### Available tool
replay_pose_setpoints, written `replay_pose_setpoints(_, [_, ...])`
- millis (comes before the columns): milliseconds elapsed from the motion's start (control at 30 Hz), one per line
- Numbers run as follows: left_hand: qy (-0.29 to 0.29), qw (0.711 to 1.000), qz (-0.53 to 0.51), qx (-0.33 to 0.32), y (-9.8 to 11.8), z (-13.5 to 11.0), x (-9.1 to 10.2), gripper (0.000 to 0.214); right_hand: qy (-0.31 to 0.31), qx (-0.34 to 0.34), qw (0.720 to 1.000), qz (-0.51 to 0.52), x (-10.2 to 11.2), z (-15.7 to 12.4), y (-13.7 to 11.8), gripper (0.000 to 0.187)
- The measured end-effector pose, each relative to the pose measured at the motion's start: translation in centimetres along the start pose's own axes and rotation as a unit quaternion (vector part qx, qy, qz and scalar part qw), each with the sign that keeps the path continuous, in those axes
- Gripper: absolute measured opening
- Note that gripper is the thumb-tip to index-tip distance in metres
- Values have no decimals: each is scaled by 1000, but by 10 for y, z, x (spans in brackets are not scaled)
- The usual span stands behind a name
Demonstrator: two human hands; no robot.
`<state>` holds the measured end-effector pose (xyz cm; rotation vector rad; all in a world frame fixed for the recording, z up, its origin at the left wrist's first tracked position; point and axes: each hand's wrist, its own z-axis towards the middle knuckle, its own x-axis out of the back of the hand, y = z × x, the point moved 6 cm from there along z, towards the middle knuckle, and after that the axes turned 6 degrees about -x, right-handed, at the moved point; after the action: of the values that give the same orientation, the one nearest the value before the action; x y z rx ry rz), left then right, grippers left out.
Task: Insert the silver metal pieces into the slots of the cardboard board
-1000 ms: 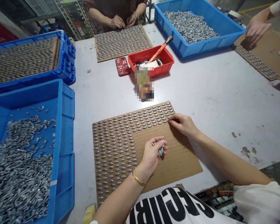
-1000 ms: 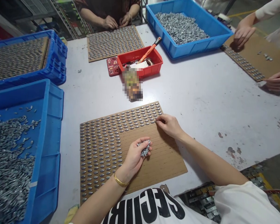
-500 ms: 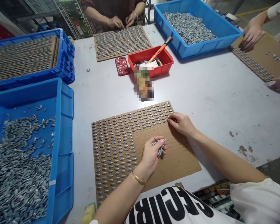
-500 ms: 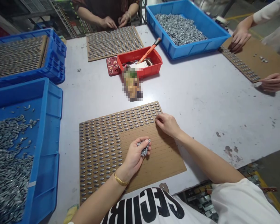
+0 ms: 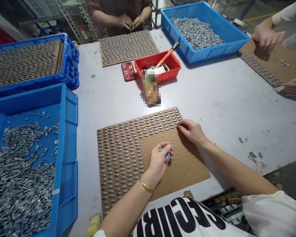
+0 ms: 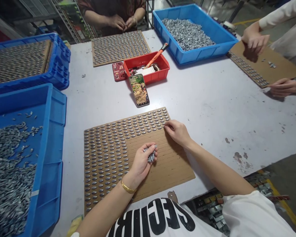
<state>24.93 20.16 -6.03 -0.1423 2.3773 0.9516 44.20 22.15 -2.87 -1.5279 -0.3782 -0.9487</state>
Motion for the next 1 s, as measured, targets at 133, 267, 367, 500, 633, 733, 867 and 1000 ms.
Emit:
replay_pose_setpoints(133, [-5,1000,1,-3,0,0,-1,36,-2,-1,997,-80,-8,7,-4,12])
replay_pose_setpoints(267, [-5,1000,-3,-4,0,0,0,37,-7,-1,998,-69,-7,9,-5,11])
replay_pose_setpoints(367, [-1,1000,-13,-10,2,1,-1,37,1,-11,1000,4,1,-1,-8,14])
replay_pose_setpoints(500, [-1,1000,-14,-19,6,3,-5,36,-113,-44,977,174,-7,-31,-25,23])
replay_pose_setpoints(633, [-1,1000,-7,-27,3,3,-11,36,-208,-98,911,343,-24,-61,-42,26])
replay_pose_setpoints(733, [1,999,9,-41,1,3,-14,35,-174,-138,886,407,-24,-68,-39,23])
replay_pose_setpoints(867, [14,998,19,-50,0,2,-13,32,-121,-161,892,405,-8,-56,-16,21])
replay_pose_setpoints(1000, [15,999,12,-39,-1,2,-10,33,-31,-119,950,289,18,-25,17,21])
